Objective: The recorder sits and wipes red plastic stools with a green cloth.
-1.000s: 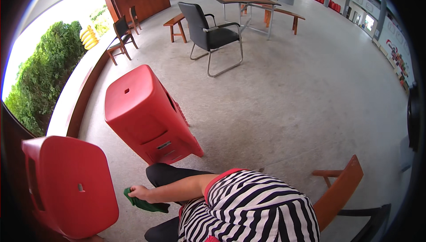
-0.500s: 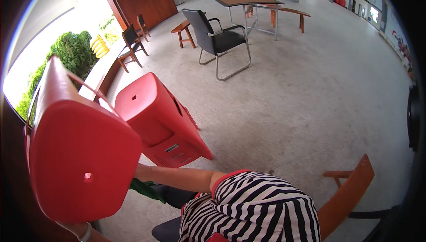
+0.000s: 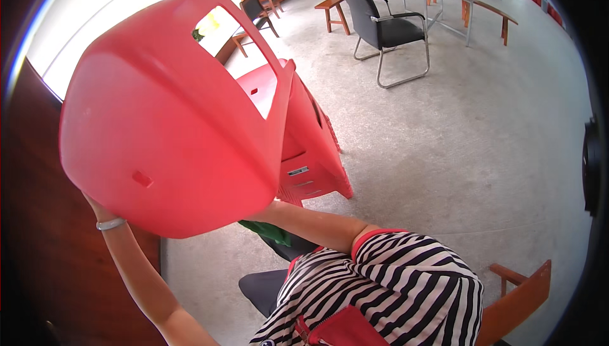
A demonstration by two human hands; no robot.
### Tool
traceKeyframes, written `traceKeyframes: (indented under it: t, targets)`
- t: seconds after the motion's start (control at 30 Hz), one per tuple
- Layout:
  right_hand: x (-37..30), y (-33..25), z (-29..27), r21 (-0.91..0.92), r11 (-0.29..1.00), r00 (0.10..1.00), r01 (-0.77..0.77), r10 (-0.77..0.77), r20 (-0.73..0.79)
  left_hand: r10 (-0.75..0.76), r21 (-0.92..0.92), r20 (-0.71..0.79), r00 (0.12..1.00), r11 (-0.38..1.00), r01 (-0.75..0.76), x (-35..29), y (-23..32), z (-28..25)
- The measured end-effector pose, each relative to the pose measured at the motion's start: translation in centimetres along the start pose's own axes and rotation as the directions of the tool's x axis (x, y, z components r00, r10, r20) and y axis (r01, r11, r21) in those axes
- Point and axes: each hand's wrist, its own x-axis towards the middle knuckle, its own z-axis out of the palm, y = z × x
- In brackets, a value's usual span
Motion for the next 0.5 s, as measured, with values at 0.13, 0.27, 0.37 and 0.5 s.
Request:
traceKeyframes:
  t: [0.13, 0.27, 0.37, 0.5]
  targets:
    - [3.6, -3.1, -3.4, 0.049, 0.990, 0.991, -0.131, 0.130, 0.010, -0.049, 0.000, 0.080, 0.996, 0.999, 0.049, 1.4, -3.2, 1.4]
    - [5.7, -5.3, -2.6, 0.268, 0.917, 0.954, -0.296, 0.296, 0.040, -0.045, -0.018, 0.166, 0.985, 0.999, 0.049, 4.2, -5.1, 3.6]
    - [6.3, -6.0, -1.8, 0.431, 0.873, 0.966, -0.225, 0.257, -0.016, -0.028, -0.059, 0.235, 0.972, 0.997, 0.044, 6.0, -7.9, 6.7]
    - [6.7, -8.0, -1.9, 0.443, 0.840, 0.947, -0.312, 0.312, 0.075, -0.041, -0.057, 0.314, 0.949, 0.996, 0.062, 7.5, -9.9, 7.9]
